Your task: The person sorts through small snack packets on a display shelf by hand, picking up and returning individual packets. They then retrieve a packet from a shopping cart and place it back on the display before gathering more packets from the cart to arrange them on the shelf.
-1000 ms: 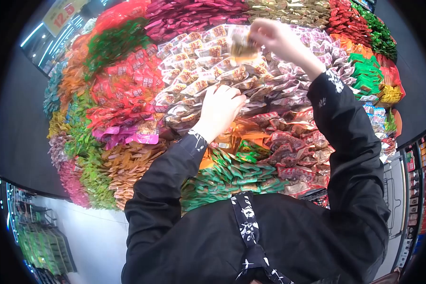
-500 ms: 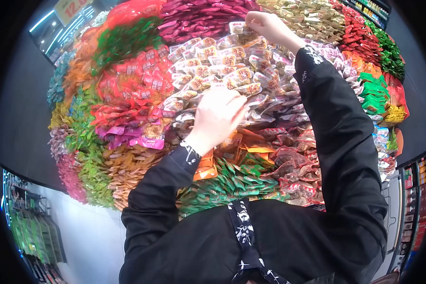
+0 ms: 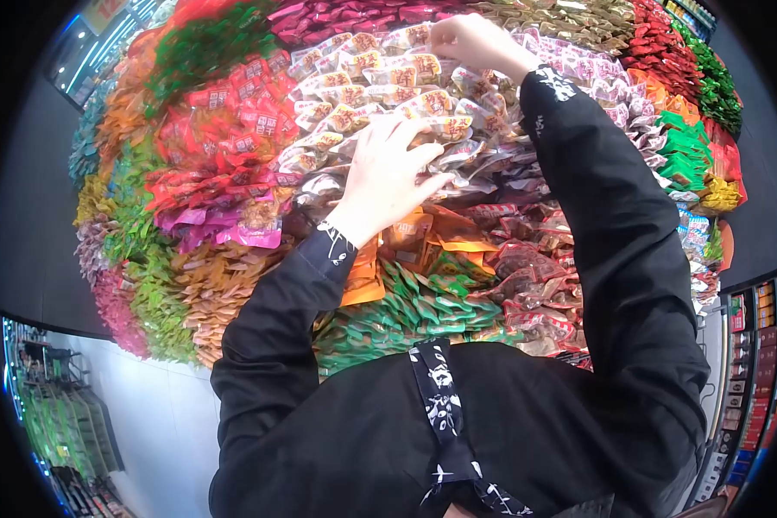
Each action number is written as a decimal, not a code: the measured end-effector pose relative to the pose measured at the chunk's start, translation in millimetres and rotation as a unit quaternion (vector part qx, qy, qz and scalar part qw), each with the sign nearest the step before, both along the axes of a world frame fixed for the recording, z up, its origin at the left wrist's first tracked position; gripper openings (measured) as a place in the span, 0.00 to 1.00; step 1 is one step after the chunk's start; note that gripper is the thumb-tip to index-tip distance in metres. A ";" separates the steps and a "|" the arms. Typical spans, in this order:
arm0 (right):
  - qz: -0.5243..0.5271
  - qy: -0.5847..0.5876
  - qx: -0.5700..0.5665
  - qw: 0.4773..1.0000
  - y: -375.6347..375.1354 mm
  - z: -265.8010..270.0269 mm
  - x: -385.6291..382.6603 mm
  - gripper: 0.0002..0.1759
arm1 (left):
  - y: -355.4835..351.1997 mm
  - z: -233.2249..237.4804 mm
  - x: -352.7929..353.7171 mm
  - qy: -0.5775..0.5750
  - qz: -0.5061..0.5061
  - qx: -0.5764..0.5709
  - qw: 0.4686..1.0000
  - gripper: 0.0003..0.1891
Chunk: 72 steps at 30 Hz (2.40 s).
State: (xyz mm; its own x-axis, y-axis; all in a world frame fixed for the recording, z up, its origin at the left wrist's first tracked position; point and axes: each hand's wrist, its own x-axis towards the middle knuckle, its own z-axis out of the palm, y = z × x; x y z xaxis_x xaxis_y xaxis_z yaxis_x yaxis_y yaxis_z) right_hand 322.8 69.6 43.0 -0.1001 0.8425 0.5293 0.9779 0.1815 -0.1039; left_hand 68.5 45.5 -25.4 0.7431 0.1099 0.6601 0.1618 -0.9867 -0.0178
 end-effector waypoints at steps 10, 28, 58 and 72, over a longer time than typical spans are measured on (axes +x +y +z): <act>-0.015 0.029 0.000 0.999 -102.9 21.3 -41.1 0.09 | -9.8 1.0 19.8 -0.007 0.018 0.039 0.999 0.09; 0.107 0.103 -0.178 0.973 -134.0 11.4 -76.7 0.20 | -9.3 16.1 4.4 -0.158 -0.063 -0.247 0.954 0.08; 0.015 -0.011 -0.087 0.996 22.7 29.2 -36.9 0.19 | 13.2 -3.0 -11.5 0.050 0.102 -0.007 0.994 0.45; 0.056 -0.110 -0.171 0.978 -158.4 -10.3 -61.0 0.10 | 15.8 -6.9 -7.8 0.016 0.095 0.026 0.995 0.38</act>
State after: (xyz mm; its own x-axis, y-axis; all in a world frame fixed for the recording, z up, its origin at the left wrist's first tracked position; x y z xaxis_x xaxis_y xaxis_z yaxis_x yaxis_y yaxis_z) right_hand 261.8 -88.8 32.7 -0.2813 0.9437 0.1740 0.9595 0.2796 0.0344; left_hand 60.6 61.2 -32.3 0.7330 0.2174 0.6445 0.3441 -0.9359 -0.0757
